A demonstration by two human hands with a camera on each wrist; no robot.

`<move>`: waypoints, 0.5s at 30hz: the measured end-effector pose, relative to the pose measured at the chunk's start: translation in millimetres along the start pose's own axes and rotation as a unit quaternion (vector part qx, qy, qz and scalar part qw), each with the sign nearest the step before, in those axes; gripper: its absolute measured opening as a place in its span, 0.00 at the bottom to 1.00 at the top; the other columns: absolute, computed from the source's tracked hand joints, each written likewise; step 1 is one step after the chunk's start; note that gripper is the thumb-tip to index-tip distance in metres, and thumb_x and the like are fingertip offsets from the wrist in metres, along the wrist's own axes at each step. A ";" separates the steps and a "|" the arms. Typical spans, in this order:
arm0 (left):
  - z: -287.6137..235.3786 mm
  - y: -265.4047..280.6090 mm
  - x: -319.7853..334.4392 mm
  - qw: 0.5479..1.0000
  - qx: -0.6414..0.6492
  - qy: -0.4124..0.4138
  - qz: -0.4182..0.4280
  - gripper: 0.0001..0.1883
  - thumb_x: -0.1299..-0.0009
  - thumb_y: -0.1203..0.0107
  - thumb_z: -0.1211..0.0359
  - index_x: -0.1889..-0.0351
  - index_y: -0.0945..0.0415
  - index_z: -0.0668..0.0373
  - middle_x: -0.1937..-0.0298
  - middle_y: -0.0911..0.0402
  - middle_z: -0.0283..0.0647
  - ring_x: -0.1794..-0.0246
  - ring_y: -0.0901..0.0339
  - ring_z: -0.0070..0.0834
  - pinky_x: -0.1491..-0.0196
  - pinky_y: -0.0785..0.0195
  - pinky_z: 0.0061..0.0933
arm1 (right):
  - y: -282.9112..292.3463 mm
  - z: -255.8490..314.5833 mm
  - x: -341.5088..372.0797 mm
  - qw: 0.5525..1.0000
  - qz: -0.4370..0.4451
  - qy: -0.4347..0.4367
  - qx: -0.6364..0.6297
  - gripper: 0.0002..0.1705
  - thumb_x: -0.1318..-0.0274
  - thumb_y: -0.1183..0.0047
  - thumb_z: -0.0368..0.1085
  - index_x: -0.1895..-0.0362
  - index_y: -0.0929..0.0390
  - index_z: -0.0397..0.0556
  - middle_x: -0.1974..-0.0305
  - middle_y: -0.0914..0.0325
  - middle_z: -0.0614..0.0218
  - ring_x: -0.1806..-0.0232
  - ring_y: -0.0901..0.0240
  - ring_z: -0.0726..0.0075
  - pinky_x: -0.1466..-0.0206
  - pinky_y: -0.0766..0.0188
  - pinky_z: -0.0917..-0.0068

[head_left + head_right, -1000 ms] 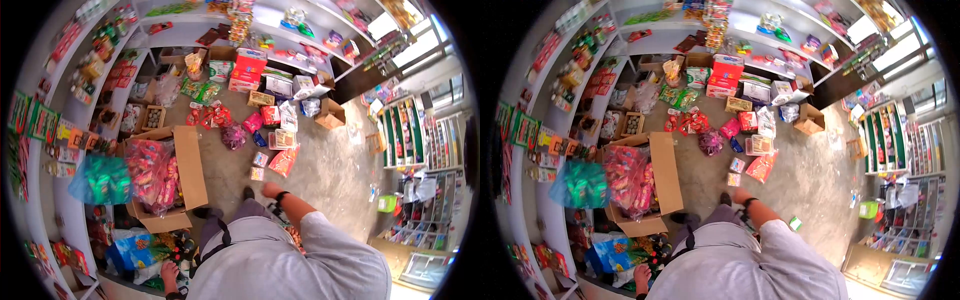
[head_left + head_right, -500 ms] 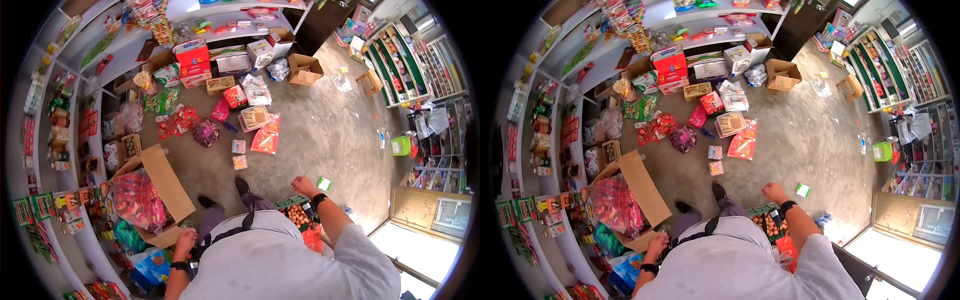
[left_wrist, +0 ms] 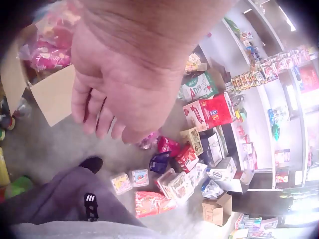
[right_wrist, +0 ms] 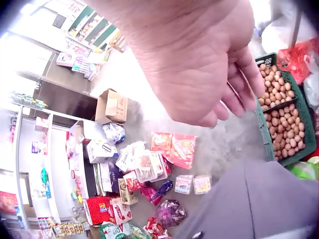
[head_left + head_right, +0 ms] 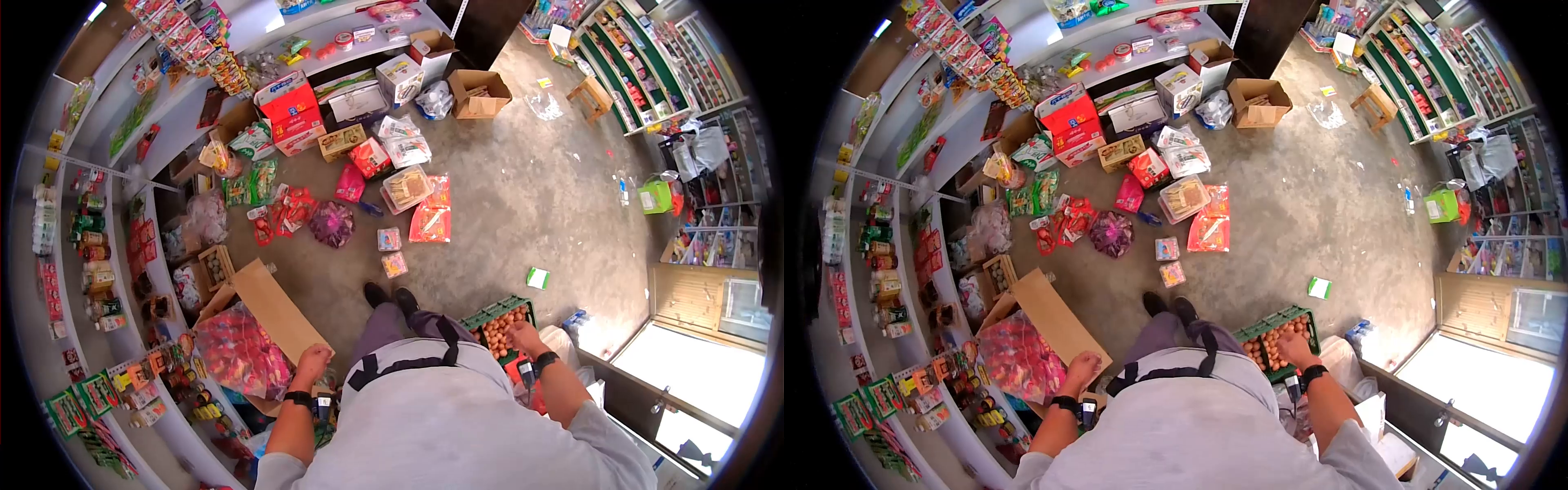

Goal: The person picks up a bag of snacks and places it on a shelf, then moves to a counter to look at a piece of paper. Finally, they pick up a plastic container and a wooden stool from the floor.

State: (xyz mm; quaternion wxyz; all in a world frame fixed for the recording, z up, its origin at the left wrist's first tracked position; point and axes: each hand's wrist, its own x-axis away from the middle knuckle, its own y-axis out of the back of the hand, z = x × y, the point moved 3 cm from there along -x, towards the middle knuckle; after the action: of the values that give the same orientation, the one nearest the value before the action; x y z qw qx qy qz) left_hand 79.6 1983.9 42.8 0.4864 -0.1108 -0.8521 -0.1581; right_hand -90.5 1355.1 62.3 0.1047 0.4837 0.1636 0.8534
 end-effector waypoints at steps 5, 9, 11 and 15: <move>-17.3 3.4 -41.3 1.000 -0.009 -0.003 -0.004 0.08 0.30 0.44 0.66 0.60 0.18 0.59 0.68 0.19 0.33 0.71 0.23 0.22 0.68 0.29 0.25 | -12.8 51.2 29.5 0.999 0.010 -0.044 0.011 0.12 0.39 0.44 0.39 0.70 0.22 0.43 0.73 0.19 0.65 0.76 0.23 0.71 0.73 0.25 0.74; -38.2 -5.3 -45.0 1.000 0.024 0.008 -0.010 0.07 0.30 0.44 0.66 0.61 0.19 0.58 0.68 0.19 0.33 0.71 0.23 0.22 0.68 0.30 0.25 | -3.7 61.3 21.1 0.999 0.040 -0.027 0.005 0.11 0.39 0.44 0.38 0.68 0.21 0.42 0.73 0.18 0.65 0.74 0.21 0.72 0.71 0.24 0.75; -43.8 -13.2 -44.7 1.000 0.018 0.010 -0.007 0.07 0.30 0.45 0.67 0.60 0.19 0.58 0.69 0.19 0.33 0.72 0.24 0.21 0.68 0.30 0.25 | 3.0 88.8 23.2 0.999 0.038 -0.032 0.011 0.12 0.41 0.42 0.39 0.67 0.19 0.41 0.73 0.17 0.65 0.73 0.20 0.72 0.70 0.24 0.73; -52.4 -32.7 -44.0 0.999 0.021 0.005 -0.034 0.07 0.30 0.44 0.67 0.59 0.19 0.59 0.71 0.21 0.32 0.74 0.25 0.21 0.70 0.31 0.24 | 31.5 83.4 -19.0 0.993 0.063 -0.019 0.100 0.13 0.42 0.42 0.41 0.67 0.18 0.42 0.75 0.18 0.64 0.73 0.20 0.70 0.67 0.24 0.70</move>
State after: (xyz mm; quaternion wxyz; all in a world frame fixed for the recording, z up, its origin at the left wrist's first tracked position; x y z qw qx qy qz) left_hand 132.0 1932.4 24.5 0.4876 -0.0708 -0.8559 -0.1569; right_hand -9.7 1334.4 99.2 0.0055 0.5169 0.2152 0.8285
